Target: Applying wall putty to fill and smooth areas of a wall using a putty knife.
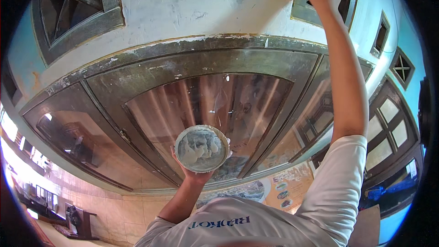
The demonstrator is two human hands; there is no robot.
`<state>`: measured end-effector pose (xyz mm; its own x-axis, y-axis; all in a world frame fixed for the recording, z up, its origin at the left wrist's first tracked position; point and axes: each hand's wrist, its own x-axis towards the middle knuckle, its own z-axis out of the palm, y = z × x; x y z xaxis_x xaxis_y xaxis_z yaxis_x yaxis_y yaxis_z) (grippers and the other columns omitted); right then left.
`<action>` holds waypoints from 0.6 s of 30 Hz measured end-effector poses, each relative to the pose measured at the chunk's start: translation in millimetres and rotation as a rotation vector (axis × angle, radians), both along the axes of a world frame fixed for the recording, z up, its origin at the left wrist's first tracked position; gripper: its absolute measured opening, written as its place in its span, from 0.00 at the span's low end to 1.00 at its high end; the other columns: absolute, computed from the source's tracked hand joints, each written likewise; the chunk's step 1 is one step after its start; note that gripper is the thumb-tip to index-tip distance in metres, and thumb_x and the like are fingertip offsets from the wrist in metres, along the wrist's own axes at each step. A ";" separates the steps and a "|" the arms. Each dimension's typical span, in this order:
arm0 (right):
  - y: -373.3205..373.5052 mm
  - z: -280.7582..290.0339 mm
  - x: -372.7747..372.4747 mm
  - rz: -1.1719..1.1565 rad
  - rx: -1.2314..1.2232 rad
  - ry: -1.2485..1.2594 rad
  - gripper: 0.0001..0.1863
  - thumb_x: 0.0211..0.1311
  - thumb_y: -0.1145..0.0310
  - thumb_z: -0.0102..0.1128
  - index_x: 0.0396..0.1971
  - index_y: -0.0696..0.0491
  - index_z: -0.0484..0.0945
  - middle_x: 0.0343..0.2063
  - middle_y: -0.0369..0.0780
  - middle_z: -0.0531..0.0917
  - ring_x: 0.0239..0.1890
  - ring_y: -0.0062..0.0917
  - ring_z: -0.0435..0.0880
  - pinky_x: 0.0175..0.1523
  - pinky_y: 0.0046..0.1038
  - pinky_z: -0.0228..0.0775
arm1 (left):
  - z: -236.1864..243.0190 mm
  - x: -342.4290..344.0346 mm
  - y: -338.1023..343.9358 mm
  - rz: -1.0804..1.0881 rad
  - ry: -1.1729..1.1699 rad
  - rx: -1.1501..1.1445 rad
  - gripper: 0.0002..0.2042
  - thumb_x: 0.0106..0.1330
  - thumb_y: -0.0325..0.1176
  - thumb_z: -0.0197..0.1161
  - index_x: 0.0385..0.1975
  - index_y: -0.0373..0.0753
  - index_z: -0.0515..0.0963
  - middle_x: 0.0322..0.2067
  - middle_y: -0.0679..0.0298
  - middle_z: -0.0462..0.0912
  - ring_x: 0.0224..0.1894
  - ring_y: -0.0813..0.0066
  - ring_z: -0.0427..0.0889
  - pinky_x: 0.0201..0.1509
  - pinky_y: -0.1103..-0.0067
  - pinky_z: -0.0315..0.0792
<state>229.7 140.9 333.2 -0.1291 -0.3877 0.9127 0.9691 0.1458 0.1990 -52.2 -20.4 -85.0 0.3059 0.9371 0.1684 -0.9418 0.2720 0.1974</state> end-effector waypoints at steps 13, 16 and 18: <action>-7.2 36.2 -19.3 -0.045 -0.446 -0.172 0.10 0.60 0.65 0.57 0.41 0.46 0.74 0.24 0.42 0.83 0.27 0.42 0.84 0.31 0.43 0.74 | 2.9 27.8 1.5 0.112 -0.049 0.007 0.41 0.55 0.75 0.49 0.61 0.52 0.69 0.61 0.63 0.71 0.63 0.54 0.69 0.67 0.47 0.59; 57.9 135.8 75.3 0.138 0.027 -0.161 0.21 0.71 0.54 0.45 0.56 0.49 0.72 0.41 0.54 0.82 0.41 0.51 0.82 0.42 0.48 0.73 | -2.1 47.2 10.2 0.081 -0.047 0.000 0.40 0.55 0.75 0.48 0.61 0.52 0.69 0.61 0.64 0.71 0.63 0.54 0.69 0.67 0.47 0.59; 22.4 117.1 13.7 0.144 -0.124 -0.050 0.21 0.71 0.53 0.45 0.56 0.49 0.71 0.39 0.55 0.82 0.40 0.51 0.81 0.42 0.48 0.73 | -1.5 38.1 6.7 0.182 -0.043 -0.047 0.40 0.55 0.75 0.48 0.61 0.52 0.69 0.61 0.64 0.71 0.63 0.54 0.69 0.67 0.47 0.60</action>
